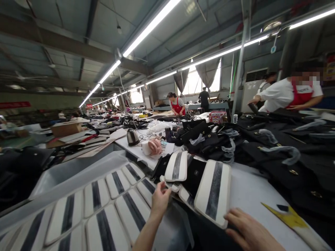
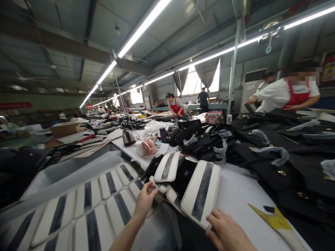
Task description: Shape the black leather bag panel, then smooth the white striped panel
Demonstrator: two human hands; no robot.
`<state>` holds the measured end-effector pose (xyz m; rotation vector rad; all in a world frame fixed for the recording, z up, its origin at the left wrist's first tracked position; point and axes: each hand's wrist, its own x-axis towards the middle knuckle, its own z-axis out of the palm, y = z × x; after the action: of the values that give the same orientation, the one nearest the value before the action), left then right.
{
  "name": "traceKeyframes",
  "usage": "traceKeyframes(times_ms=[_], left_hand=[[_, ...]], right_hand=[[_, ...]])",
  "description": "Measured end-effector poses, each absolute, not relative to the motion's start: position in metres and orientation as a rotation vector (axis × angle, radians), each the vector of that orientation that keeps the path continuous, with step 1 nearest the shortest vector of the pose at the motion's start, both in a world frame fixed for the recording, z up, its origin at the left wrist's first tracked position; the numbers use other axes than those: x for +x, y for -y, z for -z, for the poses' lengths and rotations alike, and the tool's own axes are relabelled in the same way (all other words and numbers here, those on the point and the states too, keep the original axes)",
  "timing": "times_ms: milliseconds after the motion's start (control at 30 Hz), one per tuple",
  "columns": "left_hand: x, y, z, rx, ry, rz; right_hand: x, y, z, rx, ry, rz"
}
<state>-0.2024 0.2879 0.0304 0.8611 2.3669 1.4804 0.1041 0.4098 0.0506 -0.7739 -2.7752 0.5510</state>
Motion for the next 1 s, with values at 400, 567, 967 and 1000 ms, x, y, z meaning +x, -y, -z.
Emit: traceKeyframes(times_ms=[400, 567, 967, 1000], left_hand=[[-0.267, -0.36, -0.062, 0.805, -2.712, -0.755], [-0.288, -0.377, -0.066, 0.73, -2.661, -0.66], [-0.285, -0.401, -0.067, 0.442, -2.169, -1.266], [-0.283, -0.403, -0.07, 0.416, -2.106, -1.335]], right_hand=[[-0.037, -0.432, -0.045, -0.591, 2.803, -0.18], [-0.052, -0.44, -0.032, -0.622, 2.79, -0.166], [-0.063, -0.441, -0.023, -0.708, 2.752, -0.137], [-0.063, -0.44, -0.023, -0.716, 2.751, -0.136]])
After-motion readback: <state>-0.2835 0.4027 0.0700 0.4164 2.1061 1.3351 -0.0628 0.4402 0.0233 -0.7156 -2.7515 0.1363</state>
